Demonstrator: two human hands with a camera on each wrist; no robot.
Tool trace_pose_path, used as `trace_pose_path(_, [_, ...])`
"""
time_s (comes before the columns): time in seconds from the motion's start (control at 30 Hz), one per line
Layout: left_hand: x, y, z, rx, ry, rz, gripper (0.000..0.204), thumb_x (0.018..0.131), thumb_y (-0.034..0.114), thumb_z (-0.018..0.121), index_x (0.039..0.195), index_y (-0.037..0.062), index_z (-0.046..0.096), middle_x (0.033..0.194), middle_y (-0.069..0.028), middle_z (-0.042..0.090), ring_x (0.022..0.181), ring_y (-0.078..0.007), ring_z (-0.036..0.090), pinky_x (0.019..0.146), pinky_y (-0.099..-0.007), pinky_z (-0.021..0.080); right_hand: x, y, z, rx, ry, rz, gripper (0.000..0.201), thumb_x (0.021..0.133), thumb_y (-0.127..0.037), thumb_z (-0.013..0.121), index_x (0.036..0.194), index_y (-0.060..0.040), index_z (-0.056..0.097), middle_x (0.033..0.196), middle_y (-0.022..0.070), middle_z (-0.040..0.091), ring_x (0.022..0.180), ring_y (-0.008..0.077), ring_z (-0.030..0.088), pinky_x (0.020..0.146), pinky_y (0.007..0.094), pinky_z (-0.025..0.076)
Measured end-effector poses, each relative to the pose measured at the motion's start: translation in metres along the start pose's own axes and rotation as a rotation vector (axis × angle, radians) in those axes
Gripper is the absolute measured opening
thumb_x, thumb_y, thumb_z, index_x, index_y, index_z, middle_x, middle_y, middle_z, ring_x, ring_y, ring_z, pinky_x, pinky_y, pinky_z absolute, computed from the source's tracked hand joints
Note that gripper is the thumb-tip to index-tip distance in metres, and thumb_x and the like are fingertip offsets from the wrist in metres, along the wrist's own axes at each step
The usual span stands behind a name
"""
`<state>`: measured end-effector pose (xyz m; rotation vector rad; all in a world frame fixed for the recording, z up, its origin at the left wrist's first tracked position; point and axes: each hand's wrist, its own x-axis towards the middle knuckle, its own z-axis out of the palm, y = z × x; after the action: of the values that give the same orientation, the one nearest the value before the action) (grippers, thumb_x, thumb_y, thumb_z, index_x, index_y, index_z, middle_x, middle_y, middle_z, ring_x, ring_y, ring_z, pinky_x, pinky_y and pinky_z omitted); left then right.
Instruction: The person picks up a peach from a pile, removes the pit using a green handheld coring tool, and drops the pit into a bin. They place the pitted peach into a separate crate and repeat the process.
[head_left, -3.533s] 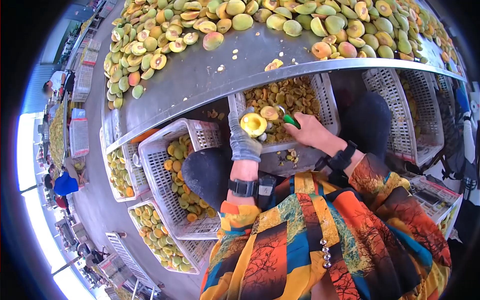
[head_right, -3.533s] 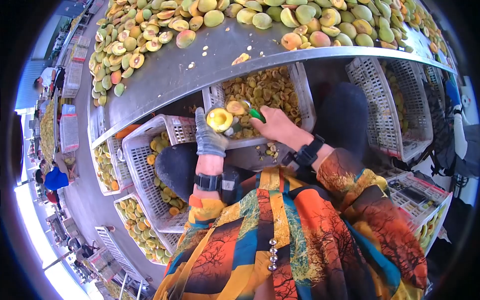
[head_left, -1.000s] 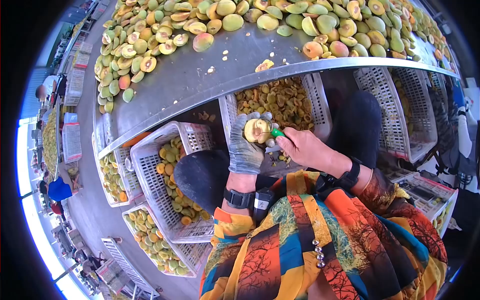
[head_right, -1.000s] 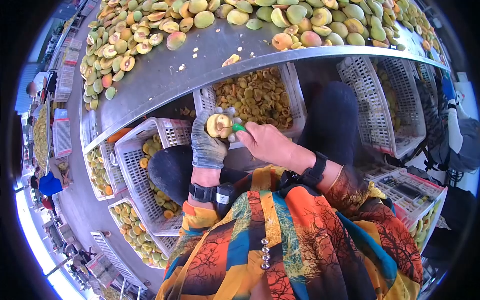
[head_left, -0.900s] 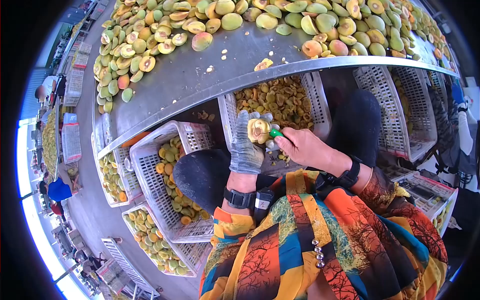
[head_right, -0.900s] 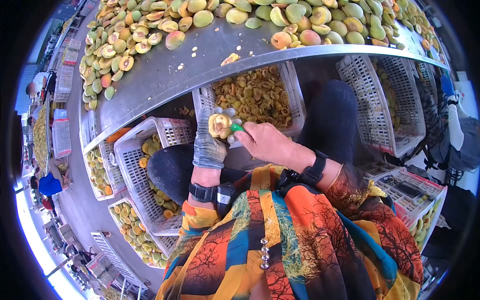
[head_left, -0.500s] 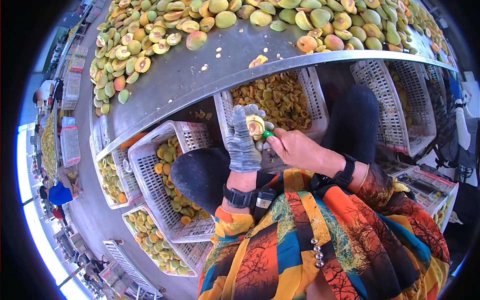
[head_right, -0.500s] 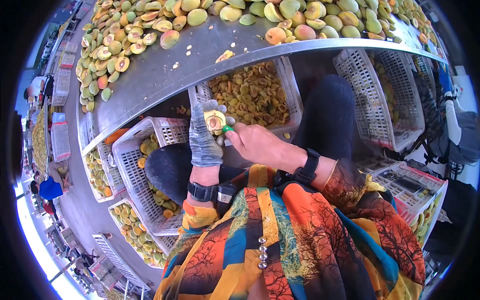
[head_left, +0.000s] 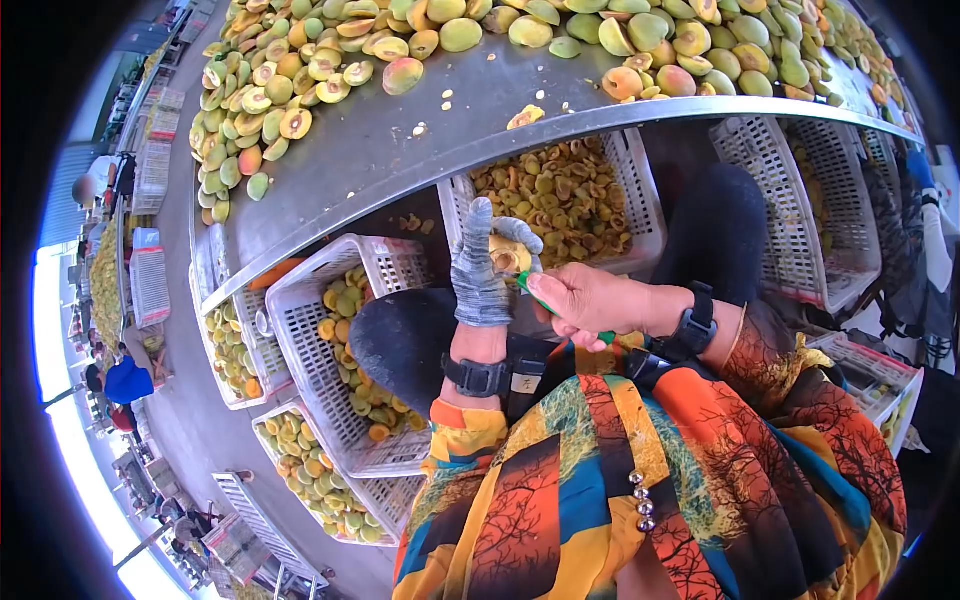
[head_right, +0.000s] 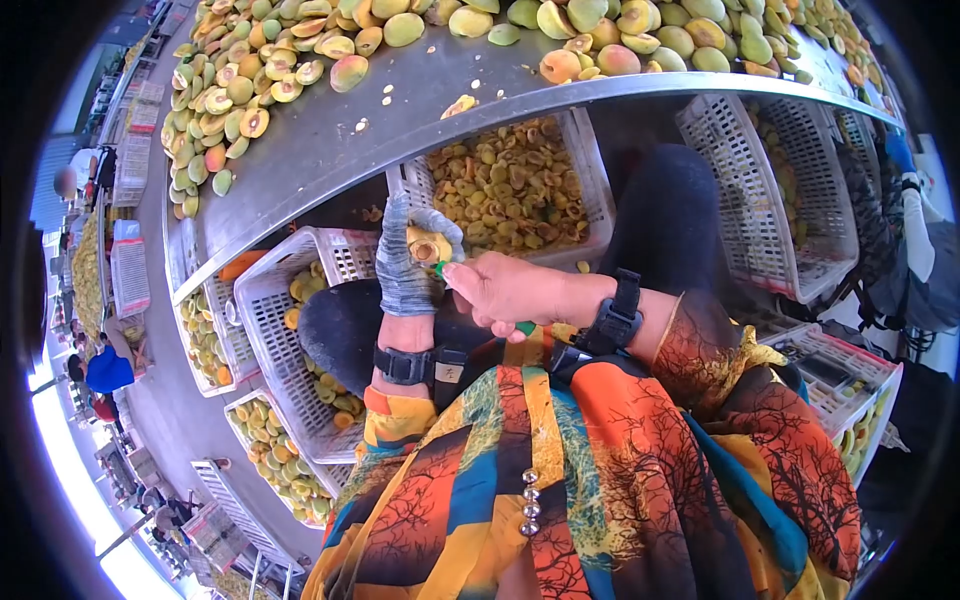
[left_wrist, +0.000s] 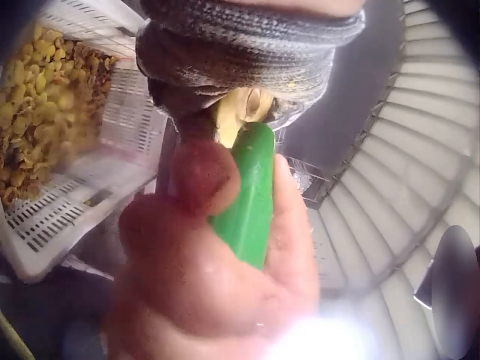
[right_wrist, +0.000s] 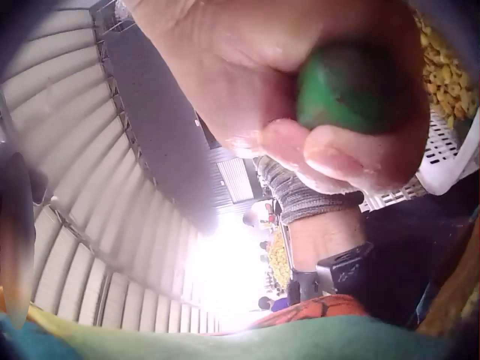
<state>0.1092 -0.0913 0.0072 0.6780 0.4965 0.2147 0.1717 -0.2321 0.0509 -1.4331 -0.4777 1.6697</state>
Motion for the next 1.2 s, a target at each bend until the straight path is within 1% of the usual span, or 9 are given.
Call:
trace_pose_path(0.07, [0.003, -0.004, 0.003, -0.049, 0.048, -0.009, 0.042, 0.081, 0.043, 0.056, 0.073, 0.0013, 0.057, 0.062, -0.0154, 0.058, 0.048, -0.0225, 0.057, 0.040, -0.0309, 0.048, 0.000, -0.001, 0.000, 0.328, -0.153, 0.166, 0.044, 0.092, -0.044, 0.028, 0.084, -0.0049, 0.046, 0.053, -0.0023, 0.035, 0.035, 0.0055, 0.030, 0.031, 0.0208, 0.030])
trace_pose_path(0.27, [0.013, -0.012, 0.007, -0.148, 0.126, -0.109, 0.047, 0.080, 0.051, 0.052, 0.078, 0.0039, 0.057, 0.061, -0.0112, 0.057, 0.047, -0.0237, 0.055, 0.041, -0.0305, 0.047, 0.019, 0.029, -0.005, 1.115, -0.534, 0.011, 0.044, 0.092, -0.047, 0.029, 0.088, -0.0071, 0.046, 0.053, -0.0055, 0.030, 0.034, 0.0025, 0.026, 0.028, 0.0176, 0.025])
trace_pose_path(0.33, [0.027, -0.019, 0.001, -0.285, 0.467, -0.192, 0.049, 0.082, 0.055, 0.043, 0.090, 0.0079, 0.055, 0.070, -0.0095, 0.058, 0.052, -0.0211, 0.054, 0.039, -0.0289, 0.043, 0.004, 0.020, -0.009, 1.042, -0.396, -0.185, 0.041, 0.092, -0.044, 0.031, 0.085, -0.0070, 0.046, 0.053, -0.0049, 0.032, 0.034, 0.0031, 0.027, 0.030, 0.0169, 0.027])
trace_pose_path(0.4, [0.021, -0.015, -0.024, -0.187, 0.404, -0.239, 0.054, 0.082, 0.058, 0.040, 0.091, 0.0070, 0.055, 0.071, -0.0097, 0.058, 0.051, -0.0218, 0.055, 0.034, -0.0265, 0.039, 0.003, 0.012, -0.023, 0.690, 0.010, -0.233, 0.035, 0.092, -0.039, 0.037, 0.082, -0.0065, 0.046, 0.051, -0.0030, 0.037, 0.033, 0.0047, 0.034, 0.032, 0.0188, 0.030])
trace_pose_path(0.47, [0.020, -0.018, -0.027, -0.149, 0.454, -0.168, 0.056, 0.081, 0.060, 0.040, 0.092, 0.0069, 0.055, 0.072, -0.0099, 0.059, 0.051, -0.0218, 0.056, 0.032, -0.0240, 0.037, 0.018, 0.026, -0.043, -0.443, 0.506, -0.302, 0.022, 0.090, -0.023, 0.043, 0.081, -0.0032, 0.046, 0.054, 0.0075, 0.051, 0.042, 0.0173, 0.051, 0.040, 0.0302, 0.039])
trace_pose_path(0.53, [0.009, -0.007, -0.015, -0.001, 0.332, -0.164, 0.054, 0.081, 0.059, 0.040, 0.092, 0.0077, 0.056, 0.074, -0.0087, 0.060, 0.050, -0.0206, 0.056, 0.031, -0.0226, 0.035, 0.025, 0.033, -0.041, -0.663, 0.634, -0.595, 0.024, 0.090, -0.024, 0.043, 0.084, -0.0007, 0.044, 0.057, 0.0157, 0.051, 0.051, 0.0296, 0.055, 0.047, 0.0368, 0.041])
trace_pose_path(0.73, [0.001, -0.005, 0.001, 0.112, 0.322, -0.082, 0.047, 0.083, 0.051, 0.044, 0.095, 0.0071, 0.057, 0.075, -0.0044, 0.061, 0.057, -0.0135, 0.056, 0.033, -0.0210, 0.036, 0.034, 0.025, -0.025, -0.618, 0.561, -0.485, 0.029, 0.090, -0.028, 0.042, 0.086, 0.0003, 0.044, 0.066, 0.0257, 0.054, 0.066, 0.0425, 0.054, 0.058, 0.0474, 0.042])
trace_pose_path(1.07, [-0.027, 0.006, 0.015, 0.395, 0.185, 0.071, 0.043, 0.085, 0.040, 0.048, 0.107, 0.0032, 0.054, 0.073, -0.0082, 0.060, 0.052, -0.0160, 0.056, 0.037, -0.0238, 0.041, 0.027, 0.026, -0.033, -0.855, 0.861, -0.580, 0.024, 0.087, -0.025, 0.047, 0.080, -0.0022, 0.042, 0.056, 0.0192, 0.053, 0.053, 0.0357, 0.055, 0.047, 0.0449, 0.043])
trace_pose_path(1.2, [-0.079, 0.069, -0.043, 1.201, 0.340, 0.610, 0.047, 0.081, 0.036, 0.054, 0.115, 0.0039, 0.049, 0.087, -0.0145, 0.058, 0.062, -0.0200, 0.059, 0.053, -0.0320, 0.050, 0.001, -0.005, -0.070, -0.992, 1.061, -0.529, 0.023, 0.083, -0.022, 0.053, 0.082, -0.0020, 0.042, 0.059, 0.0162, 0.054, 0.056, 0.0346, 0.056, 0.051, 0.0430, 0.044])
